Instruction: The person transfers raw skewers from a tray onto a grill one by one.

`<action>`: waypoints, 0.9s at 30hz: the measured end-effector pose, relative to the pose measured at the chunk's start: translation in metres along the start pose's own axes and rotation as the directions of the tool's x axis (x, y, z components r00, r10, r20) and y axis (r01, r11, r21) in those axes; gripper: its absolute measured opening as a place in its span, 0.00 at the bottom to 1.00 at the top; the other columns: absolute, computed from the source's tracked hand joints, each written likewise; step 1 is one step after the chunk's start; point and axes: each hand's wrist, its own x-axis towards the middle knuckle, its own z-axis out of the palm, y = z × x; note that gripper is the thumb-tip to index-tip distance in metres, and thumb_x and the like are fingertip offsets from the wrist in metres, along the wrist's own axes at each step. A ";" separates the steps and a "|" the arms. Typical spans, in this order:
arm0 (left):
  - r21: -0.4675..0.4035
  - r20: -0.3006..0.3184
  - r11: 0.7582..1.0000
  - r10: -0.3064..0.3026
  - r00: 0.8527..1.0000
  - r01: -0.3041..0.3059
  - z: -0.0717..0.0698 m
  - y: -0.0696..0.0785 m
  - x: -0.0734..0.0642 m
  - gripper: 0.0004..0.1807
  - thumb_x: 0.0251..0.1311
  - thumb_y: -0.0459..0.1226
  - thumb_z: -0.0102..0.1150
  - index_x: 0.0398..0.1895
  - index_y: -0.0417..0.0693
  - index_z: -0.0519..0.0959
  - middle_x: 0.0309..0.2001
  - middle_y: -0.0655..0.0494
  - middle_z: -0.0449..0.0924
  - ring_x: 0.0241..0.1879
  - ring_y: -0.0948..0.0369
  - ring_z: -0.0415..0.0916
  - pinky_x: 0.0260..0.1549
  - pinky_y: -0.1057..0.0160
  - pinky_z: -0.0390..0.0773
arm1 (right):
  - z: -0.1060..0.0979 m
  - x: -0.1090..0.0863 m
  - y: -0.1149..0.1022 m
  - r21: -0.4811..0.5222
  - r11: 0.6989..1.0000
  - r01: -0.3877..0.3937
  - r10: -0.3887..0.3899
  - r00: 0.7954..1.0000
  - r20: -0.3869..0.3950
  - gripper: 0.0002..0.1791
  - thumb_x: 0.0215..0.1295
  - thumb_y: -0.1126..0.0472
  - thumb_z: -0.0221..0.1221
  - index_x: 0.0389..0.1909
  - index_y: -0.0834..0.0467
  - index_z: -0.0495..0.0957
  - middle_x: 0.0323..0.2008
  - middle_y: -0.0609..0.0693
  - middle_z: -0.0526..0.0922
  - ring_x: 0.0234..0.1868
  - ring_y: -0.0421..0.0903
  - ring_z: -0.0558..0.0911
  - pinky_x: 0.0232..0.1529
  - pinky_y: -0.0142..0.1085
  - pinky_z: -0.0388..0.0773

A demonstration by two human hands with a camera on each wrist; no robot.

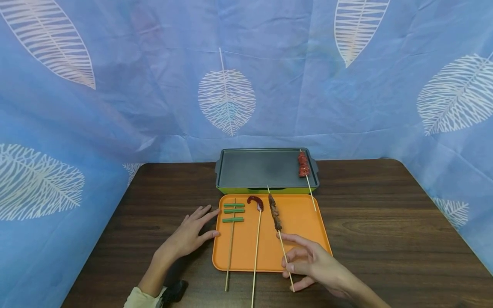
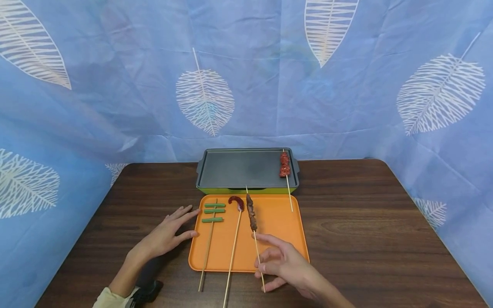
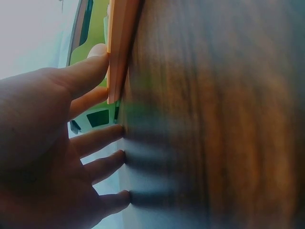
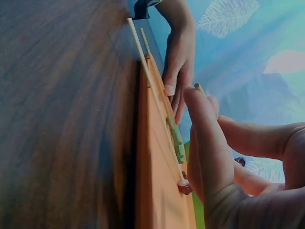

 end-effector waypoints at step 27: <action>0.009 0.001 1.000 -0.004 1.000 0.004 0.000 0.002 -0.001 0.37 0.72 0.51 0.60 0.80 0.54 0.63 0.79 0.39 0.55 0.78 0.38 0.47 0.66 0.23 0.47 | -0.005 0.011 -0.030 -0.099 0.987 0.126 -0.144 0.970 -0.198 0.36 0.71 0.64 0.65 0.75 0.66 0.62 0.50 0.59 0.81 0.47 0.52 0.86 0.40 0.57 0.85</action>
